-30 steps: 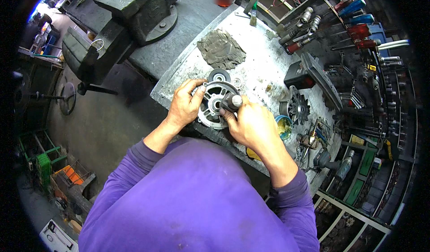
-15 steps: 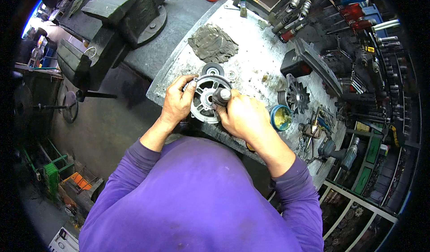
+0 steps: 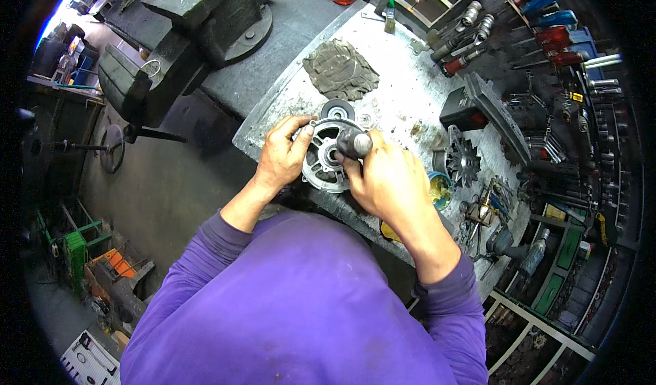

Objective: The person cleans a small metal bearing, applies grease to it, and inserts it into a circular metal housing. They then use a hammer to tap the bearing into place and continue assembling additional components onto the housing.

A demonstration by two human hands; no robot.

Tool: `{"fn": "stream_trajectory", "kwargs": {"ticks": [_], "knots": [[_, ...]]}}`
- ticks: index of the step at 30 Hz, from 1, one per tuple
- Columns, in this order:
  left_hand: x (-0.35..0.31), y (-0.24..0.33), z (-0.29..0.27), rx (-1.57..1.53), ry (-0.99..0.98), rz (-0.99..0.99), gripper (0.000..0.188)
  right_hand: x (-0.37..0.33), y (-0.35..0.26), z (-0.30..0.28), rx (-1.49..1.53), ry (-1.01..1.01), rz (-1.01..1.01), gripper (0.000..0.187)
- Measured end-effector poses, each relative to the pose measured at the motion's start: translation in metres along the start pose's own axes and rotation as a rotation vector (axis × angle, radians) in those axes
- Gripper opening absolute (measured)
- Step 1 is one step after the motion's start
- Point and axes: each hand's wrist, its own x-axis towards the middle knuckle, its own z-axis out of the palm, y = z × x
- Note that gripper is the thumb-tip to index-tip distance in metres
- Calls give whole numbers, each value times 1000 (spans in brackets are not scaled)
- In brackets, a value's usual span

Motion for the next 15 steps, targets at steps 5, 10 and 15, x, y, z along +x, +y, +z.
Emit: {"fn": "stream_trajectory", "kwargs": {"ticks": [5, 10, 15], "knots": [[0, 2, 0, -5, -12, 3, 26, -3, -3, 3, -55, -224, 10, 48], [-1, -6, 3, -16, -1, 44, 27, -31, 7, -8, 278, -95, 91, 39], [-7, -17, 6, -6, -110, -127, 34, -118, 45, -28, 743, 2, 312, 31]]}}
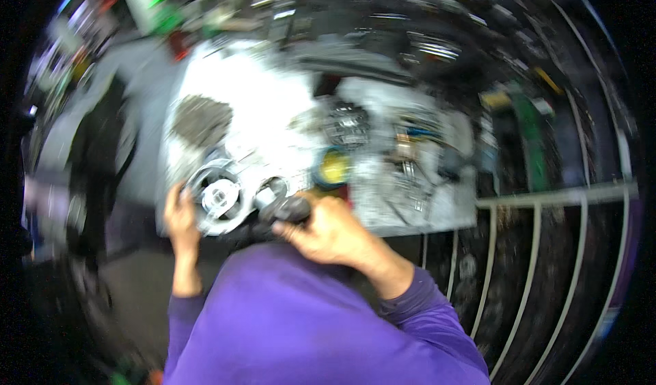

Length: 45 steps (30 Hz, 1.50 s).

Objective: The person cleans a small metal bearing, applies grease to it, and inserts it into a circular metal housing. They then use a hammer to tap the bearing into place and continue assembling additional components onto the housing.

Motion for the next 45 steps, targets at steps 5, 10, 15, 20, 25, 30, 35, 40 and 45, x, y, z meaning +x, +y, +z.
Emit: {"fn": "stream_trajectory", "kwargs": {"ticks": [5, 10, 15, 20, 25, 30, 35, 40, 45], "knots": [[9, -23, -14, 37, 10, 83, 39, -82, 62, -33, 47, 119, 334, 34], [18, -55, -31, -115, -76, 45, 43, -156, 151, -53, 118, 624, 483, 33], [22, -60, -36, -206, -111, -15, 49, -226, 266, -92, -218, 988, 933, 42], [21, -53, -39, -164, -105, -20, 49, -268, 395, -153, -284, 1129, 1007, 36], [13, -39, -40, 311, 15, 96, 47, -295, 521, -230, -462, 990, 1052, 35], [5, -18, -23, 122, 20, 50, 48, -288, 584, -264, -674, 820, 1139, 35], [4, -6, -13, -75, 27, -40, 44, -265, 503, -266, -626, 685, 1323, 45], [1, -7, -12, -30, 49, -28, 46, -208, 323, -224, 148, 743, 568, 37], [3, -10, -9, -84, 53, -27, 46, -63, 180, -132, 466, 188, 122, 29]]}}
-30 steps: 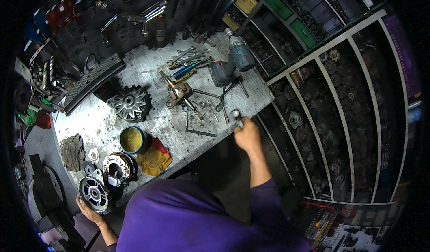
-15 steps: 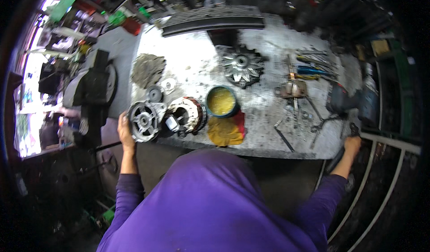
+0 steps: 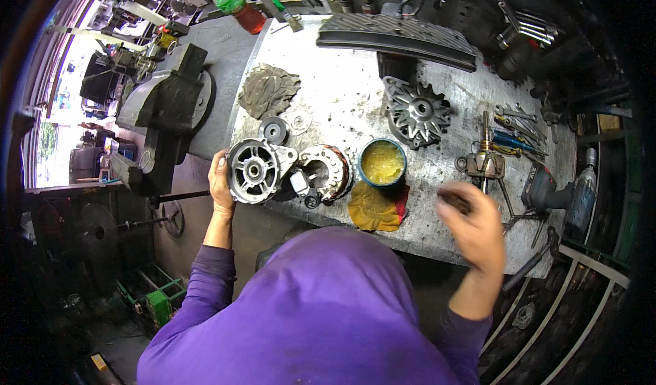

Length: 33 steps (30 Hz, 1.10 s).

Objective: The person cleans a small metal bearing, applies grease to it, and inserts it into a circular metal housing. They then use a hammer to tap the bearing into place and continue assembling additional components onto the housing.

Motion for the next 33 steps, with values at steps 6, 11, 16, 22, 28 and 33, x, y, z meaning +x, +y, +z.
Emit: {"fn": "stream_trajectory", "kwargs": {"ticks": [6, 11, 16, 22, 28, 33], "knots": [[0, 7, 5, -23, -30, 48, 41, 131, -61, 153, -818, -333, -562, 27], [-6, 10, 3, 170, 36, 164, 57, 223, -60, 230, -1193, -524, -340, 44], [-40, -10, -32, -165, 116, -82, 70, 266, -26, 276, -1295, -463, -423, 52], [-55, -40, -103, 68, 210, -214, 53, 270, -8, 290, -1240, -383, -369, 53], [-13, -48, -118, 185, 109, -56, 40, 274, -23, 285, -1177, -342, -182, 39], [18, -33, -113, 190, -17, 78, 28, 214, -83, 259, -979, 89, -139, 19]]}}
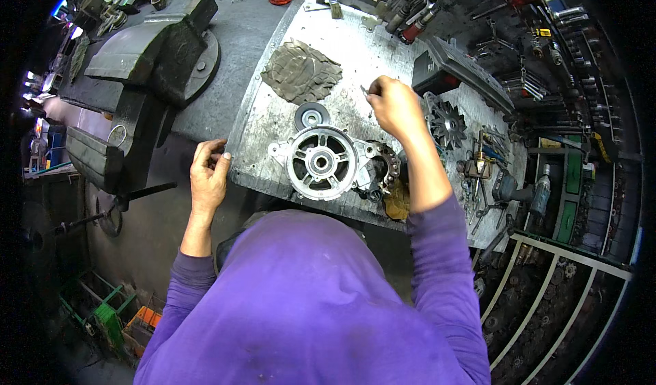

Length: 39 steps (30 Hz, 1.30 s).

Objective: The person cleans a small metal bearing, applies grease to it, and inserts it into a circular metal housing. They then use a hammer to tap the bearing into place and continue assembling additional components onto the housing.

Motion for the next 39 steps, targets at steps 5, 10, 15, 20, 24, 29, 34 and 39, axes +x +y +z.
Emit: {"fn": "stream_trajectory", "kwargs": {"ticks": [5, 10, 15, 20, 24, 29, 34, 39], "knots": [[8, 22, 5, -23, -55, 36, 25, -92, -29, -41, 486, 41, 92, 14], [12, 49, 16, -28, -117, 154, 26, -115, -65, -2, 376, -261, -36, 15], [18, 85, 29, 97, -131, 395, 31, -115, -55, 6, 245, 194, -36, 21], [15, 116, 48, 363, -300, 563, 45, -158, 1, -15, 335, 154, 173, 23], [16, 127, 73, 567, -451, 525, 64, -218, 35, 2, 554, 64, 296, 26], [22, 133, 87, 585, -465, 477, 65, -291, 93, 20, 481, -98, 465, 28], [8, 136, 90, 711, -410, 387, 65, -329, 194, 14, 110, 105, 661, 30], [-8, 128, 100, 760, -293, 277, 61, -344, 294, -5, 105, 378, 794, 30]]}}
